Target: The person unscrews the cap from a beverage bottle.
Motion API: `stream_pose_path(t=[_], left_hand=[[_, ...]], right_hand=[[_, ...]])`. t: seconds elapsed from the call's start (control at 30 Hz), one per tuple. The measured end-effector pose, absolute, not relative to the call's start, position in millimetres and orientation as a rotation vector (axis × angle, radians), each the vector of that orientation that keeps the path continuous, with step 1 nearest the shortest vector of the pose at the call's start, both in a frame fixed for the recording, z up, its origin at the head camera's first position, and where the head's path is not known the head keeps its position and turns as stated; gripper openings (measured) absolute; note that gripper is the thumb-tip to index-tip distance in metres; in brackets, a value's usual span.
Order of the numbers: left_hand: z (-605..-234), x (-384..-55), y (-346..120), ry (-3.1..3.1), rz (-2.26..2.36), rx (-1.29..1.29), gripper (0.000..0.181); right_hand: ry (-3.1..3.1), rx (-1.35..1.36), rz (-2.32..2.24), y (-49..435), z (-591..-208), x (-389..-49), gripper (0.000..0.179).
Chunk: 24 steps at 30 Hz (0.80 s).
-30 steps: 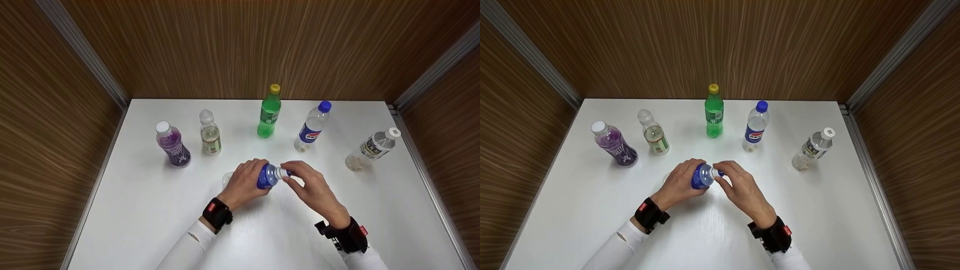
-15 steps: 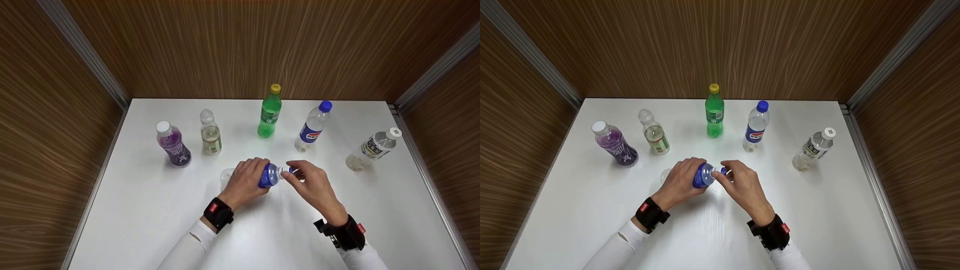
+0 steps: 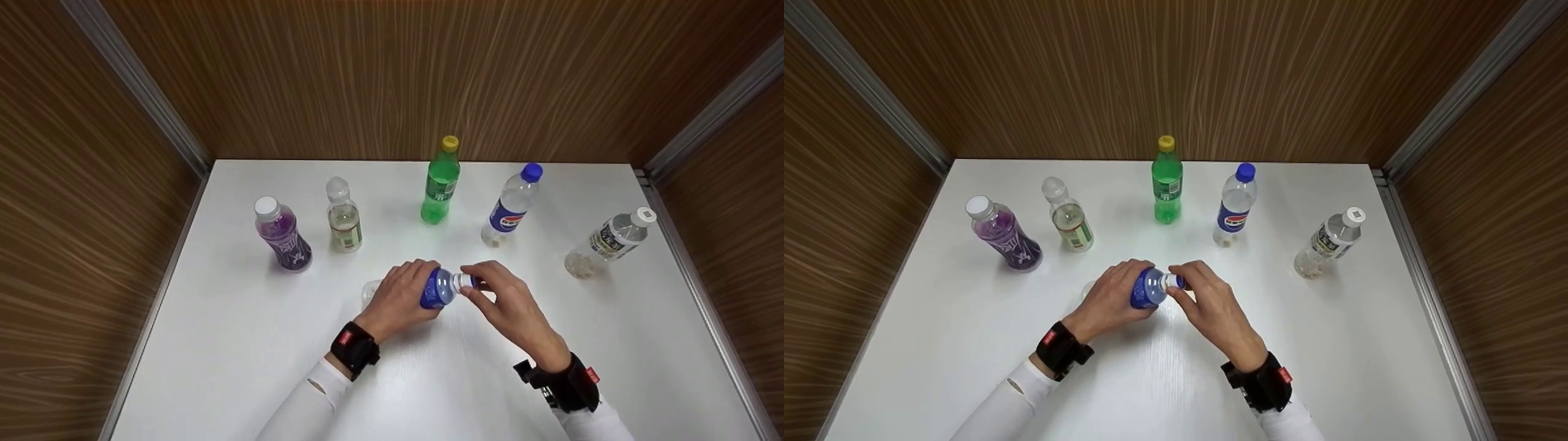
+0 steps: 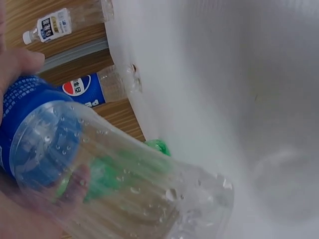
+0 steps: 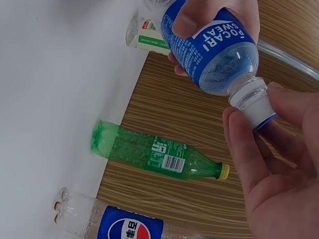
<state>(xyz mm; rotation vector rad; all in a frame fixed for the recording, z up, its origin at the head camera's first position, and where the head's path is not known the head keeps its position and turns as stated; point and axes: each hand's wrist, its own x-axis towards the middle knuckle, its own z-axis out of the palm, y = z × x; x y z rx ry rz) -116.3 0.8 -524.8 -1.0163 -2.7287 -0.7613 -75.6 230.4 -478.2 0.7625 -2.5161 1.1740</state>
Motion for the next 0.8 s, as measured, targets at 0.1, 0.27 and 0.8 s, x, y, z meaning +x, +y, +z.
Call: stream_pose_path(t=[0.1,0.27,0.8], left_hand=[[-524.9,-116.3,-0.9,-2.717,-0.82,-1.037,0.073],[-523.0,-116.1,-0.9,-2.683,-0.865,-1.049,0.072],[-525.5,-117.8,-0.2,-2.676,-0.915,-1.035,0.073]], right_hand=[[-2.468,0.824,1.166,230.8,-478.9,-75.7,0.036],[-2.46,0.832,1.13,231.8,-477.8,-74.6,0.038],[-2.447,0.87,1.08,232.6,-479.3,-74.1,0.046]])
